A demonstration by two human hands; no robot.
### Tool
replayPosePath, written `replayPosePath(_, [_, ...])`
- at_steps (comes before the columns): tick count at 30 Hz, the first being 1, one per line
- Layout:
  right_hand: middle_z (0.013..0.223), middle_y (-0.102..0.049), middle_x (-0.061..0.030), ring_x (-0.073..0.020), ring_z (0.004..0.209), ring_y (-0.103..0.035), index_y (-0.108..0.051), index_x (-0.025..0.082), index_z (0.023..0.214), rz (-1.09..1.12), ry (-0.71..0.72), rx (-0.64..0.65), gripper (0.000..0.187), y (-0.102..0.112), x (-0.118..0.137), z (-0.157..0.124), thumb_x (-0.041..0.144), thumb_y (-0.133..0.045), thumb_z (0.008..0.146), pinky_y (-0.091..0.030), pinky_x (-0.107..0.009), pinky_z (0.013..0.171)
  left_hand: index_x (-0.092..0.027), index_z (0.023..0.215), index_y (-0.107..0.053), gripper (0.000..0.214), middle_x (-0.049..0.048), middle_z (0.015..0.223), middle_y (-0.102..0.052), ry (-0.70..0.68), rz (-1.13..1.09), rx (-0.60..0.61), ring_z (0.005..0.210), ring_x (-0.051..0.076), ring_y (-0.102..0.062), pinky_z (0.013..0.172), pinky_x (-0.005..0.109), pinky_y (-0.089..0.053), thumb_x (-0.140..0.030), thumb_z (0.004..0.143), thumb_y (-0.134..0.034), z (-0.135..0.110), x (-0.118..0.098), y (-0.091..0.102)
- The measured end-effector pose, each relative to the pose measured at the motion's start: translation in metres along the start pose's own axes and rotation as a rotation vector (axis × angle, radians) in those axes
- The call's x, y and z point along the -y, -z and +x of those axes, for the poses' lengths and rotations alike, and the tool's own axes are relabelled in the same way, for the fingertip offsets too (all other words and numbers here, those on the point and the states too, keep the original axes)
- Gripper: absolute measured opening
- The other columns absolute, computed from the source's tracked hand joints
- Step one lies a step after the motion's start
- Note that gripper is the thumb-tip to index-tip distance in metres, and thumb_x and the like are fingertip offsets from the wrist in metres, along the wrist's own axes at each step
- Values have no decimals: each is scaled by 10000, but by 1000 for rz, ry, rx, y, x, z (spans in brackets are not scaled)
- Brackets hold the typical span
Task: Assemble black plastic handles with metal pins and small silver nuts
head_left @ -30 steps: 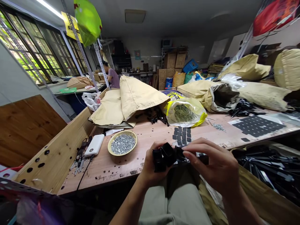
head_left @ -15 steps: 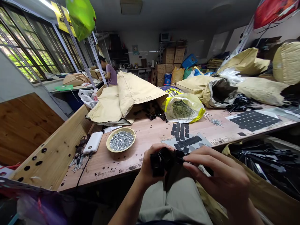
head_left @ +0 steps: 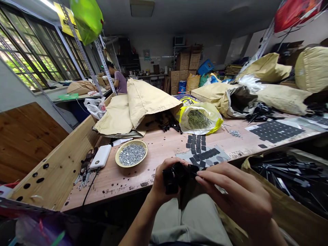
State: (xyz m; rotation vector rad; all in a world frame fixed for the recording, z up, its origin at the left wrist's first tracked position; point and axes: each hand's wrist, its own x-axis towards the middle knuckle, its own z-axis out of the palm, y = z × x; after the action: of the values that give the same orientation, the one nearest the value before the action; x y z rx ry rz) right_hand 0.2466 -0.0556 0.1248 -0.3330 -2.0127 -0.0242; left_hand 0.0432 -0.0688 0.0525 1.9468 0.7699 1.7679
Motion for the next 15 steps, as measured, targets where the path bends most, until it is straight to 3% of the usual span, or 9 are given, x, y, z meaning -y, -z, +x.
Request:
replayPosePath(9, [852, -695, -48, -128, 739, -632, -661, 144, 1023, 9, -32, -11, 192, -7, -5, 2, 27, -697, 876, -515, -256, 700, -274, 1261, -536, 550, 45, 1087, -713, 18, 159, -46, 985, 216, -727, 887, 365, -612, -85, 771, -702, 0, 1, -2])
replayPosePath(15, [775, -697, -17, -115, 676, -622, -660, 174, 916, -4, -69, -76, 49, -8, -8, 6, 204, -662, 955, -497, -247, 656, -278, 1159, -618, 396, -2, 1020, -745, 4, 414, -151, 915, 184, -742, 829, 284, -631, -163, 796, -727, 10, 4, -3])
